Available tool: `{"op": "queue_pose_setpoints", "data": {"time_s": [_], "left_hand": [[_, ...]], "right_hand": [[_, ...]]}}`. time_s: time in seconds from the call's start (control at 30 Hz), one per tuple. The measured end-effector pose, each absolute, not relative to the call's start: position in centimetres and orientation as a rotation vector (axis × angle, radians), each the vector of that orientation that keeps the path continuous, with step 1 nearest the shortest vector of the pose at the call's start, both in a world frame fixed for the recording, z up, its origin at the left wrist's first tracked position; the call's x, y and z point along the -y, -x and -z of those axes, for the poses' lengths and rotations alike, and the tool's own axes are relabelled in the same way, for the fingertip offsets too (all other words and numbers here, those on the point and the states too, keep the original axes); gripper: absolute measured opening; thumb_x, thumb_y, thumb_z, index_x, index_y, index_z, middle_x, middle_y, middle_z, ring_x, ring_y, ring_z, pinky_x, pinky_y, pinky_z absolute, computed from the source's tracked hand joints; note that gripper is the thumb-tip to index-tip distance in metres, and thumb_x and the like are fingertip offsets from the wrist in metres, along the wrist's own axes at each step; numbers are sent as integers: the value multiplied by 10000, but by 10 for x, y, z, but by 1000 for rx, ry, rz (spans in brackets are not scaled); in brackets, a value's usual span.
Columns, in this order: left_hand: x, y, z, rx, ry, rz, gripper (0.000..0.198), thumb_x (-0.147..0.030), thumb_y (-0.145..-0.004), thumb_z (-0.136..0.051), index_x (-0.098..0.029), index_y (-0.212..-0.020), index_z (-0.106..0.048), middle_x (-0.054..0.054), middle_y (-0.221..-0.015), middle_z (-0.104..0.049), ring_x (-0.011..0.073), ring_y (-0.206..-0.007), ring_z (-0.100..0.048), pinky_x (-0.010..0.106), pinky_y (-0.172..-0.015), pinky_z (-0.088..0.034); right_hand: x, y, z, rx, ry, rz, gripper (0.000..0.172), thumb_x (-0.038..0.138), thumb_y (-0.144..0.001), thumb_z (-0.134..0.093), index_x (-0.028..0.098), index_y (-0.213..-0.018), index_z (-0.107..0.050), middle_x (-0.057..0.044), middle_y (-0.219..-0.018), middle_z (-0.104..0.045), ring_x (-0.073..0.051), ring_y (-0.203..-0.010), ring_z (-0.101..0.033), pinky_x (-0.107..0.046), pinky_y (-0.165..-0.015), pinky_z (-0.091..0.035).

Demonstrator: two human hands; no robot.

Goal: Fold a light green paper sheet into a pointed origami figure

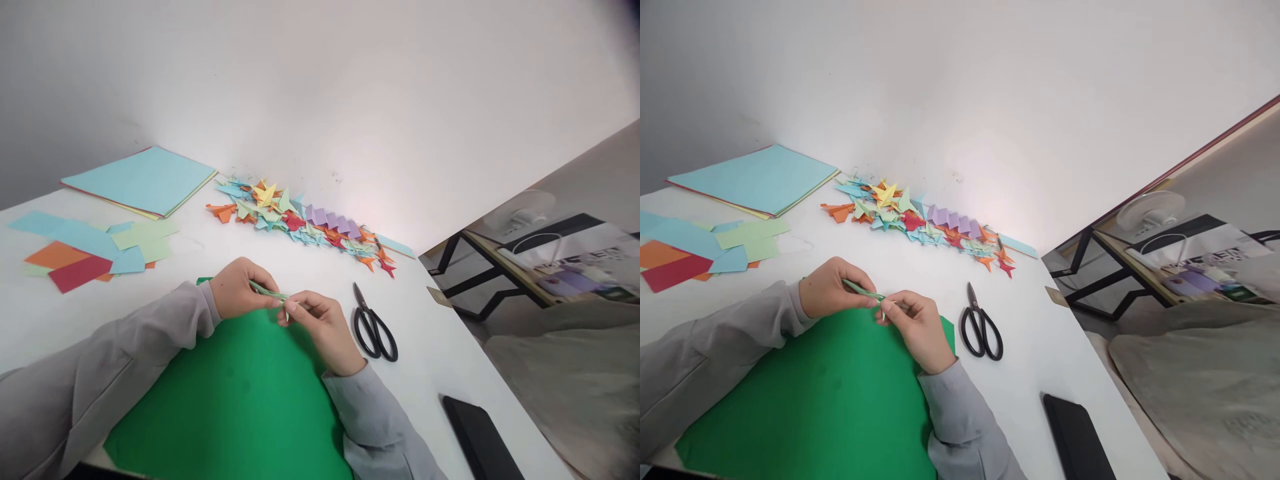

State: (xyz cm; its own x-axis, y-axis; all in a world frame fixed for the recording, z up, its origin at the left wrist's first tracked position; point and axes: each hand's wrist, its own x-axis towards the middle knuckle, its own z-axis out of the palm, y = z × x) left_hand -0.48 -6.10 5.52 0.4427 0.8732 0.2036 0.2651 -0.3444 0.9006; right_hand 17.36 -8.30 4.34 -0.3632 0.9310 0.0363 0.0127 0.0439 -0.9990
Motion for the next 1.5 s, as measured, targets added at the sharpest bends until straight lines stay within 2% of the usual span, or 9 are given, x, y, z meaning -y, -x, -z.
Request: {"op": "queue_pose_setpoints", "data": {"time_s": [0.37,0.63,0.8,0.87,0.97,1.03,1.1,1.27,1.5], "left_hand": [[62,3,-50,-851,-2006,-1069,108,-104,-645,-586,-143,-660,-686,54,-680,-692,141,-642,-616,232,-587,-484],[62,3,-50,-744,-2110,-1126,155,-56,-652,-553,-147,-645,-678,60,-692,-690,137,-649,-622,231,-609,-496],[65,2,-53,-771,-2094,-1127,118,-96,-662,-577,-155,-638,-676,61,-697,-695,140,-646,-621,233,-604,-497],[65,1,-54,-801,-2064,-1133,106,-113,-664,-583,-157,-641,-676,54,-689,-695,139,-643,-620,236,-609,-499],[65,2,-56,-893,-2000,-1175,94,-134,-662,-586,-152,-649,-677,50,-682,-694,142,-640,-623,240,-609,-500],[64,2,-57,-947,-1970,-1197,87,-136,-653,-590,-145,-640,-676,53,-682,-693,144,-633,-624,237,-591,-498],[64,2,-56,-966,-1951,-1210,81,-138,-647,-595,-139,-631,-674,57,-678,-692,146,-624,-623,235,-573,-494],[64,2,-55,-1012,-1892,-1234,56,-134,-635,-618,-130,-640,-674,61,-678,-692,150,-631,-628,233,-555,-488],[65,0,-55,-964,-1884,-1221,69,-125,-649,-603,-129,-638,-671,60,-670,-686,152,-619,-623,241,-560,-487]], "right_hand": [[86,-166,-42,1008,981,-1804,200,306,-656,-708,154,-636,-579,-7,-583,-650,-99,-520,-588,-215,-536,-472],[87,-164,-43,933,963,-1854,201,281,-666,-699,147,-621,-556,2,-567,-635,-83,-492,-573,-189,-507,-463],[88,-163,-43,928,939,-1933,192,298,-696,-669,169,-693,-527,3,-589,-627,-96,-519,-580,-208,-527,-466],[89,-163,-42,988,940,-1836,183,326,-725,-637,204,-788,-516,13,-627,-628,-108,-535,-578,-230,-531,-466],[91,-163,-42,1208,992,-1351,192,325,-763,-598,257,-919,-509,-7,-821,-631,-137,-692,-583,-262,-596,-472],[92,-165,-42,1387,1013,-989,151,286,-776,-587,252,-919,-553,-37,-943,-595,-163,-847,-556,-279,-672,-468],[93,-166,-42,1524,993,-796,104,249,-779,-582,244,-880,-608,-53,-972,-574,-185,-927,-529,-291,-707,-461],[92,-166,-39,1526,949,-864,152,202,-763,-604,276,-873,-678,-34,-897,-631,-183,-849,-564,-316,-704,-459],[90,-164,-39,1387,1000,-1100,117,183,-693,-668,257,-772,-712,-13,-799,-679,-173,-750,-601,-308,-677,-475]]}}
